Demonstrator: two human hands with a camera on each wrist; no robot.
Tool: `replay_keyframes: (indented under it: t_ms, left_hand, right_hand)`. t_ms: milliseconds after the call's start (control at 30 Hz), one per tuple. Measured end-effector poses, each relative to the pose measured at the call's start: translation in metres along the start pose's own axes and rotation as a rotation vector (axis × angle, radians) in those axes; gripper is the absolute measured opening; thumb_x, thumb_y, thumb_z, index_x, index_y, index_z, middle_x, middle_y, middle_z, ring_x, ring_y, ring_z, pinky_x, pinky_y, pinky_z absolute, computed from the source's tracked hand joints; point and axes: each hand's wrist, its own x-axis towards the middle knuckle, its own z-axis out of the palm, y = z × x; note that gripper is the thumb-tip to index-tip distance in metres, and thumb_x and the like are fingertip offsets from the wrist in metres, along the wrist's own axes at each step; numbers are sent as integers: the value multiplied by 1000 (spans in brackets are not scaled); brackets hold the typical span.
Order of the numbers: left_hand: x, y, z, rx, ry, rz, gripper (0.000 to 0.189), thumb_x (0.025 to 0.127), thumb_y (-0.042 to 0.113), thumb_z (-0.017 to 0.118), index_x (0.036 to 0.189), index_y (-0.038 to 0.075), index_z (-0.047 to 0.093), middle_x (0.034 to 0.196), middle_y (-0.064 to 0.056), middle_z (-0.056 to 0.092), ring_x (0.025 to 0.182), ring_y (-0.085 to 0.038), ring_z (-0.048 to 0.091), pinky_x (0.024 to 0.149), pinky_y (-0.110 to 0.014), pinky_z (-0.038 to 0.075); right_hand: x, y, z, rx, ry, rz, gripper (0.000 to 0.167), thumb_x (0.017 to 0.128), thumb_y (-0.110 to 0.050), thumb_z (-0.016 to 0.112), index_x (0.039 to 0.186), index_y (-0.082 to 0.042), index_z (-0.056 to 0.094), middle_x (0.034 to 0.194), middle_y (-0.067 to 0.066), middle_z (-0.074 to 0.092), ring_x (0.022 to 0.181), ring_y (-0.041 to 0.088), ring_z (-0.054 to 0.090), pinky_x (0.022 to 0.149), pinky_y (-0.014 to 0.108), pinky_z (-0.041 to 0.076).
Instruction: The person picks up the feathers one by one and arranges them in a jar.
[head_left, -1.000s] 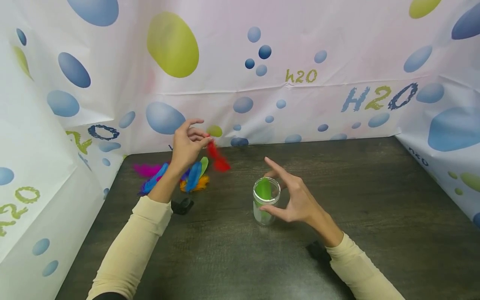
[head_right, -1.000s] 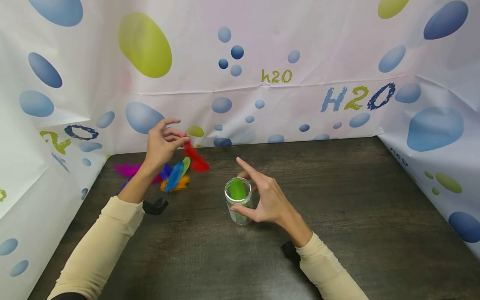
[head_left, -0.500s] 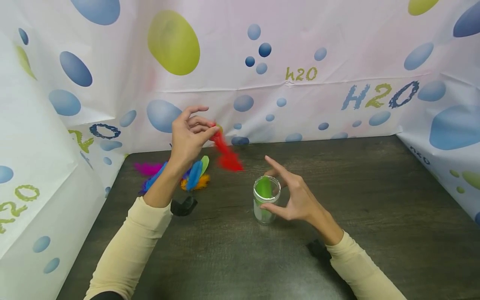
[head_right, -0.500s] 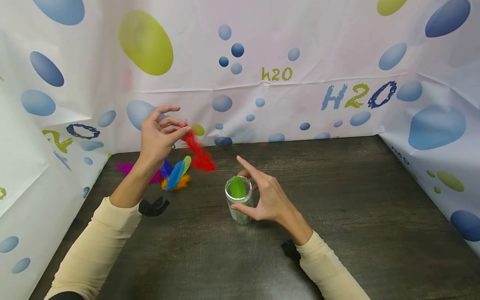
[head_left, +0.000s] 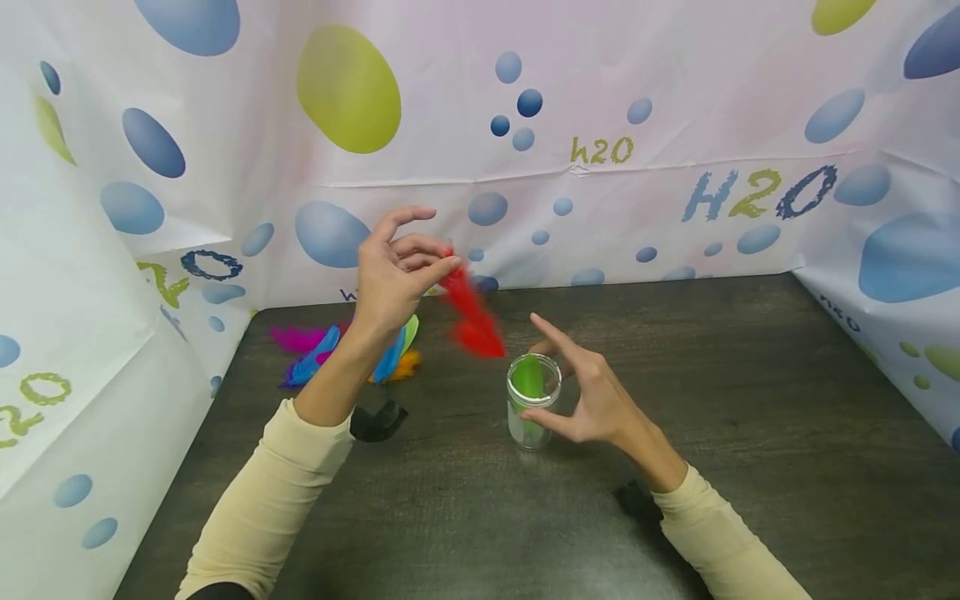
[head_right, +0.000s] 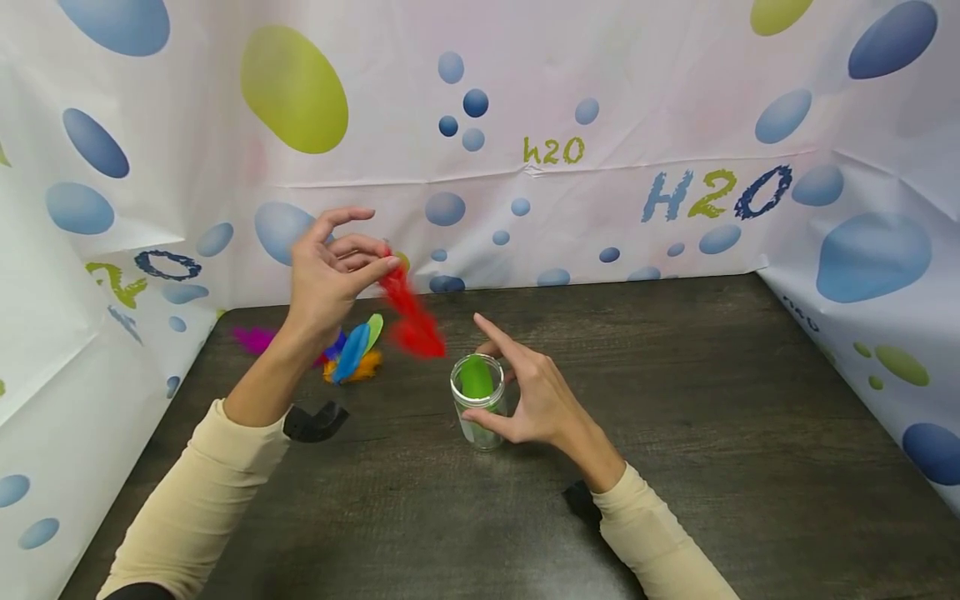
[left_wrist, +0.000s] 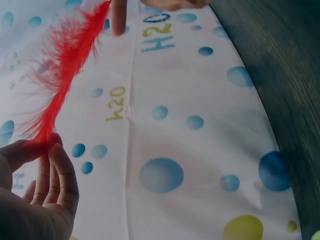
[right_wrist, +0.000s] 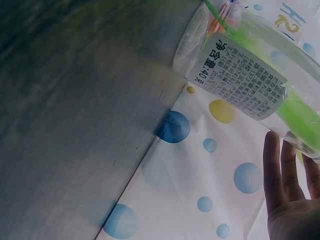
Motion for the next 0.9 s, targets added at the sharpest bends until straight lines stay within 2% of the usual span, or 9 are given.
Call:
replay_keyframes:
  t_ms: [133,200,367,433,567,667,833,900]
  left_hand:
    - [-1,4,7,-60,-26,-42,52,88,-14,73,135,-3,55,83,6,73,75,-11,74,69,-25,61]
    - [-2,6,11,-87,-40,-68,51,88,-13,73,135,-2,55,83,6,74,77,-12,74,67,-24,60]
    - [-3,9,19,-121,-54,-104,50,89,-13,72,134,-1,55,85,4,74,79,-13,75,71,-25,60]
    - [-4,10,22,-118,-55,-101,50,89,-13,73,134,-1,55,85,3,74,79,-13,75,73,-26,61]
    - [-6,11,27,-112,-70,-82,51,88,-13,73,134,-3,54,89,-7,75,79,-14,75,82,-31,63]
    - [-8,11,30,-102,-84,-70,52,87,-14,74,134,-4,54,91,-14,75,79,-14,75,85,-35,62]
    - [-10,9,33,-81,-94,-46,52,87,-13,75,134,-3,54,92,-19,74,77,-15,74,82,-34,63]
    - [-11,8,34,-90,-98,-40,53,87,-14,75,134,-4,53,89,-14,75,77,-15,74,82,-32,62]
  right_hand:
    - [0,0,-1,15,-5,4,96,88,-48,79,159,-1,34,114,11,71,101,24,70,64,31,59]
    - [0,0,-1,18,-8,12,96,86,-42,82,159,-2,34,114,11,71,101,24,70,63,33,60]
    - [0,-1,-2,20,-18,30,99,81,-31,87,160,-2,34,115,11,71,102,25,69,60,38,58]
    - [1,-2,-2,17,-18,31,98,83,-34,86,159,-2,34,115,11,71,102,25,69,60,37,58]
    - [1,-1,-3,20,-11,25,96,86,-41,82,158,0,35,115,12,71,101,25,69,60,39,59]
    - [1,-1,-3,28,-11,30,97,85,-38,84,159,-1,35,116,13,71,102,27,69,62,41,61]
    - [2,-3,-3,26,-17,43,98,82,-33,87,159,-1,34,118,13,71,104,27,69,63,42,62]
    - [2,-2,-3,24,-16,40,97,85,-39,84,158,2,34,118,13,71,104,27,69,63,40,61]
